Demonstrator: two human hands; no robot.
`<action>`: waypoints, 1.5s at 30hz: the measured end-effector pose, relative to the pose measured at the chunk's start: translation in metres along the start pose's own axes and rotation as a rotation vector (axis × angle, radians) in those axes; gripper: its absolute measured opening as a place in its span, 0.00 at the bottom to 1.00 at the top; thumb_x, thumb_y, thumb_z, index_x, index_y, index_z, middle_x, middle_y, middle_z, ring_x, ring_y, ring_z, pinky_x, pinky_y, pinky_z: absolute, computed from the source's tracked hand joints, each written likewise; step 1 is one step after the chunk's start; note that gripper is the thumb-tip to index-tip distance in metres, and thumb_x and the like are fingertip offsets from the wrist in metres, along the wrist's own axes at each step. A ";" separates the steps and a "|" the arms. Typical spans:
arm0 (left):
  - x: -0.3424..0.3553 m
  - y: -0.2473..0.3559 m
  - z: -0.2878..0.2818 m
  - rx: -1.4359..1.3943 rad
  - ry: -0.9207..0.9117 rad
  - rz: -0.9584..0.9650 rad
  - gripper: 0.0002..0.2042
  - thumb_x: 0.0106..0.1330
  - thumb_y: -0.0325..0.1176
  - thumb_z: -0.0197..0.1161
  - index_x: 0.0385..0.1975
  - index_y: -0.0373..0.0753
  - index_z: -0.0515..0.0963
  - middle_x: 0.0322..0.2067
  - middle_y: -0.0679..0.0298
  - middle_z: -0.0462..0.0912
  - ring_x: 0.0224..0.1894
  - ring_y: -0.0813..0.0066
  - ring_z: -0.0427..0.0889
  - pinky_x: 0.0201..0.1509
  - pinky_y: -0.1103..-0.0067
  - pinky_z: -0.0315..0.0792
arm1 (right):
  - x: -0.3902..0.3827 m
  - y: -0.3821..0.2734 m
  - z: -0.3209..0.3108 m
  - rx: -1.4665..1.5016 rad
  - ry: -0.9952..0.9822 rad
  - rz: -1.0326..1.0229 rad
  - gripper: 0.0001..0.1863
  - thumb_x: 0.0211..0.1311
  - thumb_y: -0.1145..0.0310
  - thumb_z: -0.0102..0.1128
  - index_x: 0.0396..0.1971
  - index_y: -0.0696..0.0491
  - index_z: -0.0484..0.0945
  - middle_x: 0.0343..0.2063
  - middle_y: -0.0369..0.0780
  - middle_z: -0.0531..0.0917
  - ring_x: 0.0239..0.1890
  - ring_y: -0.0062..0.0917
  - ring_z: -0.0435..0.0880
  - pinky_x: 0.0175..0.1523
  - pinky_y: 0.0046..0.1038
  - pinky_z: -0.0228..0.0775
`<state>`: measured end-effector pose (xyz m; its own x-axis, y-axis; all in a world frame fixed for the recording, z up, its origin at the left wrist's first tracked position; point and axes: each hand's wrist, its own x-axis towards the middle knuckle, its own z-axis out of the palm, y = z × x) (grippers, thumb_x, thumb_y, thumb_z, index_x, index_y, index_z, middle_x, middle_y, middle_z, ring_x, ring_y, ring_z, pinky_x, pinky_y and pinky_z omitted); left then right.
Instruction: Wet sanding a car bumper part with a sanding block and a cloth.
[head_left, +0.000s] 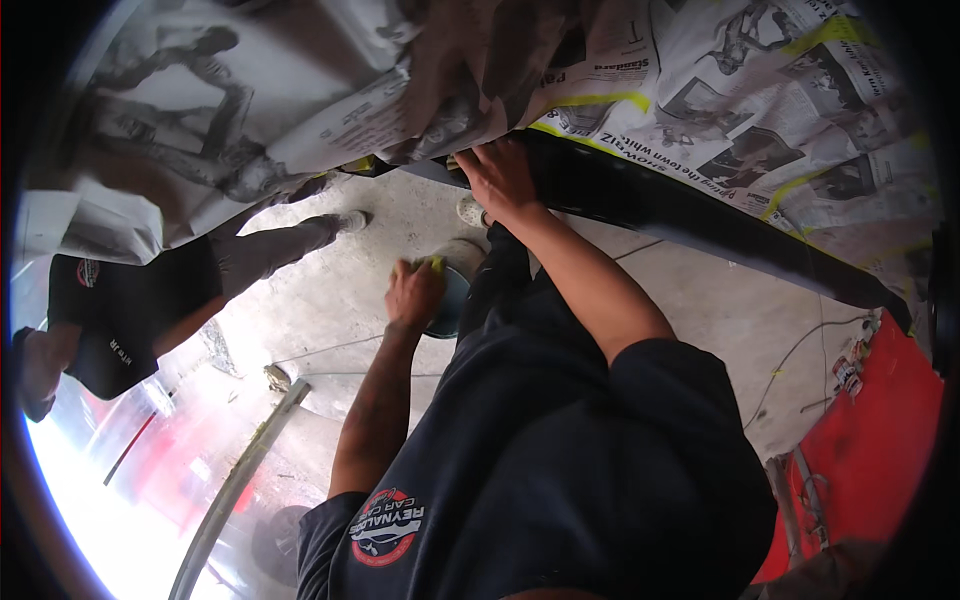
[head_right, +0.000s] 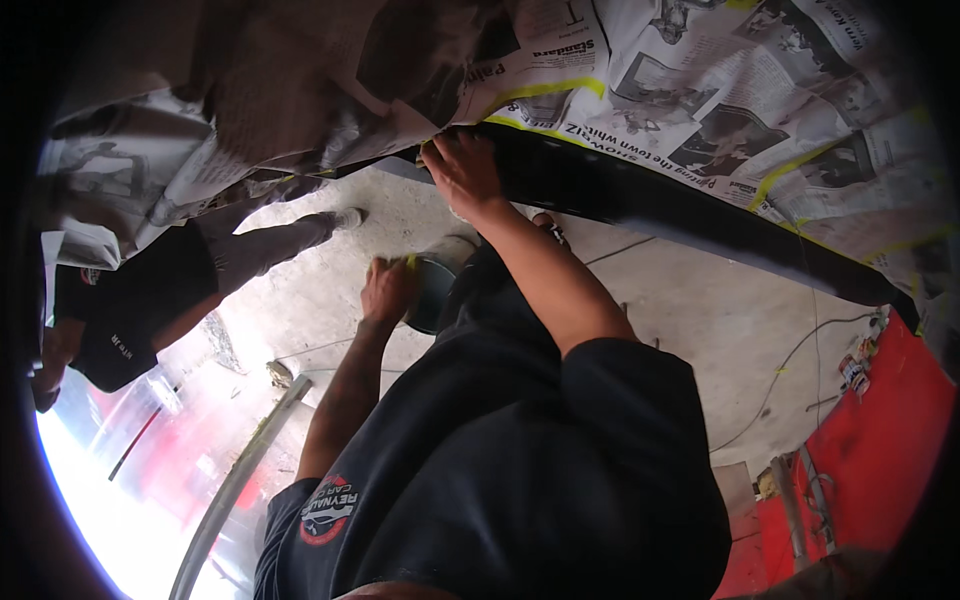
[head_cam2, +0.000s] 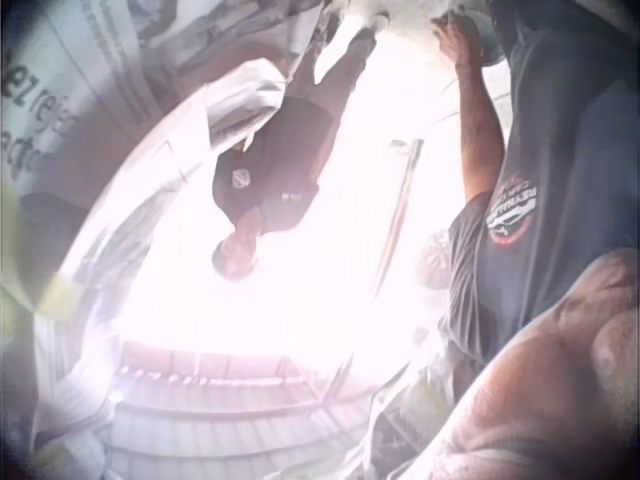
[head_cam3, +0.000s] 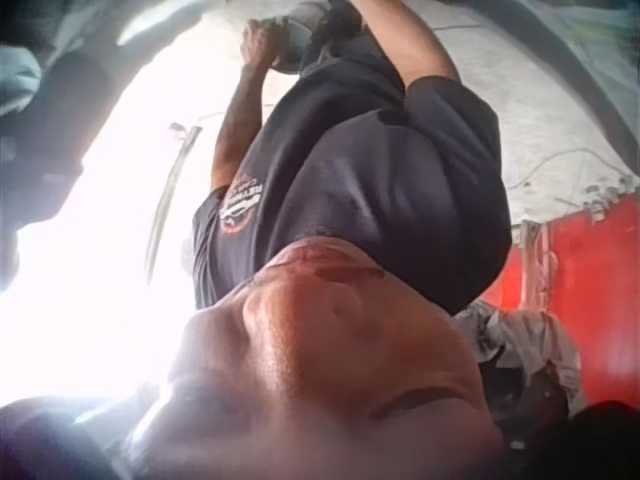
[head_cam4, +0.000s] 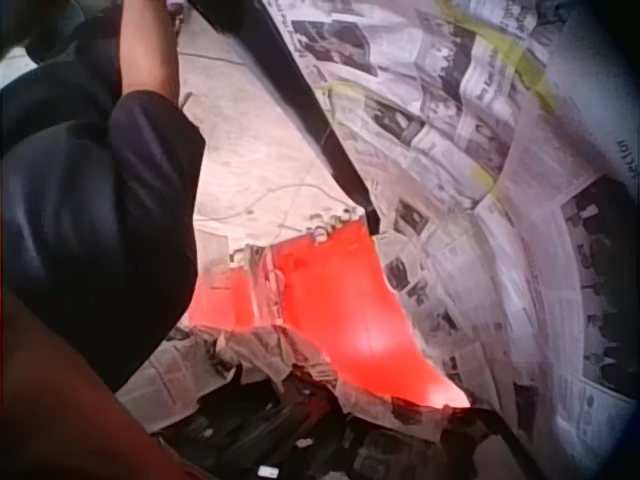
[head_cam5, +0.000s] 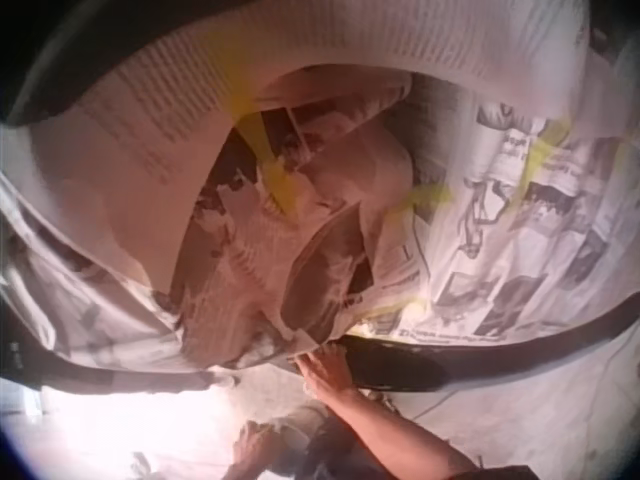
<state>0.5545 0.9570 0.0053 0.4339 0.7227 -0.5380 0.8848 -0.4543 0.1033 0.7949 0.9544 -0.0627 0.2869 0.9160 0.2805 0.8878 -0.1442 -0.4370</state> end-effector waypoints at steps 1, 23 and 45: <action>-0.016 -0.025 0.009 -0.027 -0.058 -0.084 0.15 0.63 0.49 0.58 0.41 0.47 0.79 0.43 0.54 0.73 0.47 0.49 0.76 0.47 0.59 0.74 | 0.006 -0.006 0.003 -0.007 0.027 0.003 0.15 0.51 0.66 0.58 0.42 0.48 0.78 0.53 0.40 0.75 0.49 0.38 0.73 0.49 0.44 0.66; -0.092 -0.124 0.071 -0.325 -0.231 -0.456 0.20 0.57 0.46 0.61 0.40 0.35 0.79 0.38 0.43 0.79 0.46 0.48 0.77 0.51 0.62 0.71 | 0.003 0.000 0.006 -0.020 0.008 0.005 0.21 0.51 0.67 0.58 0.49 0.49 0.76 0.53 0.40 0.74 0.46 0.36 0.72 0.48 0.40 0.68; -0.102 -0.105 0.063 -0.479 -0.167 -0.421 0.18 0.55 0.41 0.62 0.37 0.31 0.80 0.31 0.42 0.82 0.38 0.47 0.82 0.44 0.62 0.74 | -0.005 0.008 -0.003 -0.092 -0.028 -0.097 0.16 0.56 0.65 0.53 0.44 0.50 0.76 0.45 0.39 0.73 0.46 0.35 0.72 0.47 0.37 0.68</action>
<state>0.4068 0.8982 -0.0036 0.0362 0.6801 -0.7322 0.9676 0.1594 0.1959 0.8011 0.9474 -0.0652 0.1896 0.9371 0.2931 0.9404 -0.0875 -0.3286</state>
